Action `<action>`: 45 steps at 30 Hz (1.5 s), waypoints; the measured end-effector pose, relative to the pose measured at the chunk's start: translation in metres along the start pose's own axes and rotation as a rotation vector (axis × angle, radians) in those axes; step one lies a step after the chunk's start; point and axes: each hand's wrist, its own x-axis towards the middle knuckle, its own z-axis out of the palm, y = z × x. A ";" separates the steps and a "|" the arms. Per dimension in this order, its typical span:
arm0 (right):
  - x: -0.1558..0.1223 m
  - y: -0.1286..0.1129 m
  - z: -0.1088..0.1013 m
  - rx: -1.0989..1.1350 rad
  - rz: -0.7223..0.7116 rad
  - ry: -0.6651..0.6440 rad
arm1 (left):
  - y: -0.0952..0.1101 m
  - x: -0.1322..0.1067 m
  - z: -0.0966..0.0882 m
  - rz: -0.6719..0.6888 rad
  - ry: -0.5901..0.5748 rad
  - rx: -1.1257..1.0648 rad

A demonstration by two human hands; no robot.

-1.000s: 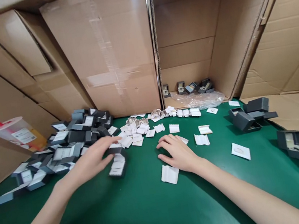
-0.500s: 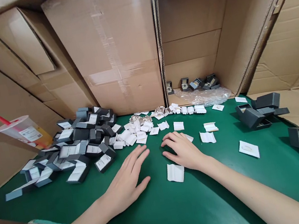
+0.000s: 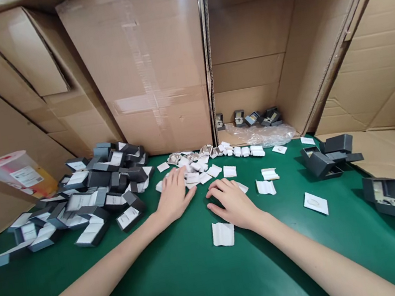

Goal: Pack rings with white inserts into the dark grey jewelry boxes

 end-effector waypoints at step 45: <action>0.191 0.020 0.029 0.082 -0.015 -0.194 | 0.009 -0.009 -0.009 0.359 -0.090 -0.320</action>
